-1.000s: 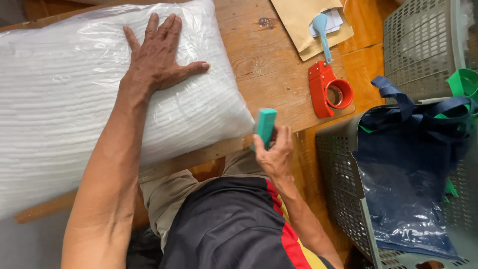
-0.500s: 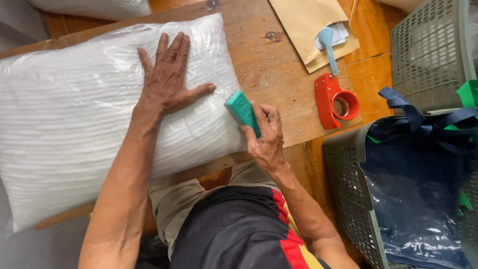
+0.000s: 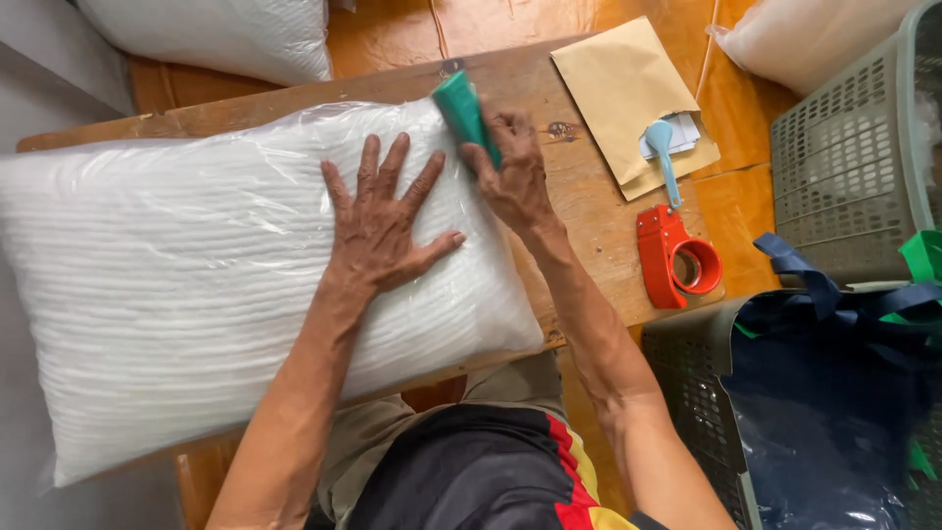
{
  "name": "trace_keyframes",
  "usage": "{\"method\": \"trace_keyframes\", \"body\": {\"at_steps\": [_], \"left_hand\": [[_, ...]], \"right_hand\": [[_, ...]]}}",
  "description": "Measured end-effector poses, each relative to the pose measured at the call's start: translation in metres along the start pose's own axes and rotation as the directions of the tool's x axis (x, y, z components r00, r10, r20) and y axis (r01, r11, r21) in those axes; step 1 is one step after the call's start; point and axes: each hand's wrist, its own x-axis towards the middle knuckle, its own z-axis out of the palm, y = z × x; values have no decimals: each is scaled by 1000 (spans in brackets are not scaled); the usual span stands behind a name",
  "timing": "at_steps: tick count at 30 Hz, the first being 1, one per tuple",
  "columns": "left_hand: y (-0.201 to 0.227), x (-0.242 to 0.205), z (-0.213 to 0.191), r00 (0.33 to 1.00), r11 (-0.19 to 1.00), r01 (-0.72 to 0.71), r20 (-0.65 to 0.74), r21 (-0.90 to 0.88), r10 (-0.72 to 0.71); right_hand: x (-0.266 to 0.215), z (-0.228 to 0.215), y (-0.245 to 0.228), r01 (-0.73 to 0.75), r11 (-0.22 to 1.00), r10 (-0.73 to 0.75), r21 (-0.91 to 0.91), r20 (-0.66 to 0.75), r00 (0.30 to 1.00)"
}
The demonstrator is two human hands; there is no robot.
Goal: Wiping down a plastic-wrapped pillow with a sponge on a wooden workbench.
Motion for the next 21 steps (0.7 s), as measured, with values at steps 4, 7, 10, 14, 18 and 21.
{"method": "trace_keyframes", "body": {"at_steps": [4, 7, 10, 14, 18, 21], "left_hand": [[5, -9, 9, 990, 999, -49, -135, 1, 49], [6, -10, 10, 986, 998, -65, -155, 13, 66], [14, -12, -4, 984, 994, -79, -155, 76, 90], [18, -15, -5, 983, 994, -73, -164, 76, 85], [17, -17, -1, 978, 997, -48, -198, 62, 60], [13, -19, 5, 975, 996, -53, -211, 66, 66]], "right_hand": [[30, 13, 15, 146, 942, -73, -302, 240, 968], [65, -12, -2, -98, 940, 190, -327, 260, 947], [88, -3, -6, 158, 904, -97, -397, 169, 981], [100, 5, -80, 222, 933, -29, -284, 554, 832], [124, 40, -50, 267, 813, 173, -517, 652, 738], [135, 40, -10, 131, 705, 354, -697, 506, 786]]}}
